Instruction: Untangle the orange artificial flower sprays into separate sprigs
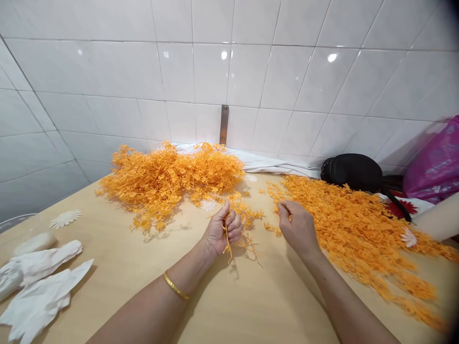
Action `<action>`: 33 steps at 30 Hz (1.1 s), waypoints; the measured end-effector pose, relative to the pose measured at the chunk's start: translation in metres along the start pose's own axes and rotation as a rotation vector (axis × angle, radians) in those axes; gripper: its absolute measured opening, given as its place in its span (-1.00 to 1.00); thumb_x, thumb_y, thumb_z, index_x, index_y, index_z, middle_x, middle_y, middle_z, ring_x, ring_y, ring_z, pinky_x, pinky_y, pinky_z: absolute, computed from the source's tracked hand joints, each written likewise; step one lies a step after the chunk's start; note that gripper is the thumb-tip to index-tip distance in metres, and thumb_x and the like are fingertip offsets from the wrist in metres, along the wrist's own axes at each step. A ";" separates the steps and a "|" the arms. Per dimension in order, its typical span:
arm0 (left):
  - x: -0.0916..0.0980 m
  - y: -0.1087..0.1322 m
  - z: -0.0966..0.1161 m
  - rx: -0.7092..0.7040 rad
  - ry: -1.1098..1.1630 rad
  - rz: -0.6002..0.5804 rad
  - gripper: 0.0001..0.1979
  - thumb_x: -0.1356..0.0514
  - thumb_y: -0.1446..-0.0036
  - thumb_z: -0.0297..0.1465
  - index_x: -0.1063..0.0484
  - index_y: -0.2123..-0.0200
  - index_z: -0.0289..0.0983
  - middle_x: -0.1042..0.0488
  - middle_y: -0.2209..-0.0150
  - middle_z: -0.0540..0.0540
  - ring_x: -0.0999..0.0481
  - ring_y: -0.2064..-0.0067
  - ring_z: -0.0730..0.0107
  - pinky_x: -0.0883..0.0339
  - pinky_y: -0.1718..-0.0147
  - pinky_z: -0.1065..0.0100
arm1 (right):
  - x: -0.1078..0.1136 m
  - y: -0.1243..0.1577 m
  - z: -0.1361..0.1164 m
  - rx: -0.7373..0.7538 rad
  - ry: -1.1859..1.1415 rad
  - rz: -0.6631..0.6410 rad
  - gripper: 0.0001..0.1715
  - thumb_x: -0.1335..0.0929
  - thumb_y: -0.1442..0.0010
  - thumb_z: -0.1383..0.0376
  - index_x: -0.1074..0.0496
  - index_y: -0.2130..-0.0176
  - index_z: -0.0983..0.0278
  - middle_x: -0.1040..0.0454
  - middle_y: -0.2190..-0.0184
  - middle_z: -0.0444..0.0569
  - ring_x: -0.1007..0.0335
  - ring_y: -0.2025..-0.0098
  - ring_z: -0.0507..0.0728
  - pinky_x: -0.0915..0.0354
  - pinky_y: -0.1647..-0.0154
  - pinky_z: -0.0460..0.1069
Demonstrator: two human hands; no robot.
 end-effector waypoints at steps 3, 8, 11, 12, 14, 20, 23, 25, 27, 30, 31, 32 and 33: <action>-0.008 0.001 0.002 -0.037 -0.008 -0.049 -0.44 0.07 -0.06 -0.05 0.09 0.79 -0.31 0.06 0.79 0.07 0.03 0.77 0.62 0.21 0.78 0.52 | -0.038 0.013 -0.006 -0.122 -0.342 -0.355 -0.51 -0.17 -0.11 0.05 -0.33 0.63 0.30 -0.32 0.66 -0.06 -0.21 0.57 0.07 -0.09 0.52 -0.03; -0.021 0.002 -0.007 -0.013 -0.015 -0.131 -0.41 0.07 -0.01 0.02 0.07 0.80 -0.31 0.06 0.81 0.08 0.04 0.77 0.65 0.21 0.78 0.54 | -0.077 0.037 -0.027 -0.265 -0.761 -0.643 -0.45 -0.20 -0.04 -0.05 -0.27 0.67 0.31 -0.27 0.71 -0.13 -0.15 0.61 -0.01 -0.08 0.55 -0.08; -0.027 0.004 -0.020 0.058 -0.055 -0.216 -0.42 0.08 -0.01 0.01 0.03 0.80 -0.31 0.04 0.81 0.07 0.04 0.77 0.64 0.22 0.79 0.54 | -0.085 0.041 -0.026 -0.484 -1.086 -0.625 -0.57 -0.23 -0.04 -0.04 -0.33 0.43 0.28 -0.41 0.53 -0.09 -0.29 0.51 0.01 -0.17 0.47 -0.09; -0.028 0.005 -0.024 0.087 -0.069 -0.233 -0.42 0.08 -0.01 0.01 0.02 0.80 -0.31 0.03 0.81 0.07 0.03 0.77 0.63 0.23 0.80 0.54 | -0.085 0.041 -0.023 -0.555 -1.172 -0.581 -0.61 -0.26 -0.03 -0.02 -0.32 0.33 0.24 -0.43 0.47 -0.09 -0.33 0.47 0.01 -0.19 0.44 -0.09; -0.026 0.007 -0.033 0.165 -0.100 -0.234 -0.42 0.08 -0.02 0.00 -0.01 0.79 -0.32 0.01 0.81 0.06 0.04 0.77 0.64 0.23 0.80 0.54 | -0.082 0.037 -0.018 -0.652 -1.304 -0.472 -0.58 -0.33 0.02 0.07 -0.23 0.17 0.16 -0.45 0.43 -0.12 -0.37 0.43 0.02 -0.22 0.41 -0.08; -0.014 0.010 -0.056 0.376 -0.202 -0.124 -0.48 0.07 -0.03 -0.02 -0.11 0.73 -0.32 -0.08 0.76 0.06 -0.02 0.76 0.64 0.17 0.78 0.53 | -0.061 0.021 0.000 -0.650 -1.418 -0.170 -0.42 -0.46 0.25 0.29 -0.25 0.19 0.20 -0.35 0.58 -0.26 -0.34 0.55 -0.02 -0.20 0.51 -0.12; -0.006 0.010 -0.061 0.386 -0.254 -0.016 -0.59 -0.09 0.05 -0.10 -0.22 0.64 -0.34 -0.20 0.70 0.04 -0.20 0.70 0.58 -0.02 0.73 0.51 | -0.054 0.016 0.015 -0.635 -1.333 -0.063 -0.48 -0.46 0.29 0.29 -0.32 0.25 0.25 -0.33 0.60 -0.26 -0.26 0.62 -0.06 -0.15 0.57 -0.13; -0.004 0.008 -0.056 0.309 -0.296 0.041 -0.70 -0.21 0.12 -0.23 -0.30 0.53 -0.38 -0.32 0.62 -0.02 -0.32 0.62 0.53 -0.18 0.61 0.46 | -0.049 0.014 0.023 -0.620 -1.282 -0.014 -0.50 -0.46 0.30 0.29 -0.34 0.27 0.26 -0.33 0.60 -0.25 -0.24 0.64 -0.06 -0.12 0.59 -0.12; -0.005 0.005 -0.046 0.194 -0.319 0.072 -0.71 -0.28 0.19 -0.33 -0.34 0.41 -0.40 -0.41 0.52 -0.09 -0.40 0.53 0.46 -0.26 0.47 0.40 | -0.045 0.011 0.028 -0.594 -1.248 0.016 -0.51 -0.45 0.29 0.29 -0.34 0.26 0.26 -0.33 0.60 -0.24 -0.23 0.64 -0.06 -0.11 0.59 -0.12; 0.000 0.002 -0.026 0.051 -0.296 0.141 -0.63 -0.29 0.20 -0.29 -0.34 0.33 -0.39 -0.44 0.44 -0.17 -0.45 0.40 0.38 -0.28 0.37 0.36 | -0.040 0.008 0.030 -0.533 -1.199 0.032 -0.52 -0.43 0.25 0.27 -0.34 0.25 0.26 -0.34 0.60 -0.23 -0.22 0.62 -0.06 -0.11 0.57 -0.12; 0.005 0.001 -0.019 0.013 -0.271 0.185 -0.61 -0.26 0.17 -0.22 -0.33 0.32 -0.39 -0.44 0.43 -0.18 -0.45 0.39 0.36 -0.29 0.35 0.35 | -0.039 0.007 0.029 -0.511 -1.182 0.029 -0.53 -0.43 0.24 0.27 -0.34 0.24 0.26 -0.34 0.60 -0.23 -0.21 0.61 -0.06 -0.10 0.56 -0.12; 0.010 0.000 -0.013 -0.020 -0.241 0.229 -0.57 -0.22 0.14 -0.14 -0.33 0.32 -0.39 -0.45 0.44 -0.19 -0.45 0.38 0.35 -0.30 0.33 0.33 | -0.038 0.006 0.028 -0.488 -1.164 0.020 -0.54 -0.42 0.22 0.26 -0.34 0.23 0.26 -0.34 0.60 -0.23 -0.21 0.60 -0.06 -0.10 0.55 -0.12; 0.015 -0.001 -0.006 -0.047 -0.211 0.269 -0.53 -0.16 0.12 -0.08 -0.32 0.32 -0.39 -0.45 0.44 -0.19 -0.46 0.38 0.34 -0.30 0.32 0.32 | -0.038 0.005 0.027 -0.468 -1.147 0.010 -0.55 -0.41 0.20 0.26 -0.34 0.23 0.26 -0.34 0.60 -0.22 -0.20 0.59 -0.06 -0.10 0.54 -0.13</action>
Point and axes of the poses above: each hand's wrist, its own y-axis away from the middle knuckle, its own x-axis out of the back of the hand, z = x × y, the point moved 8 cm from there along -y, towards the middle knuckle
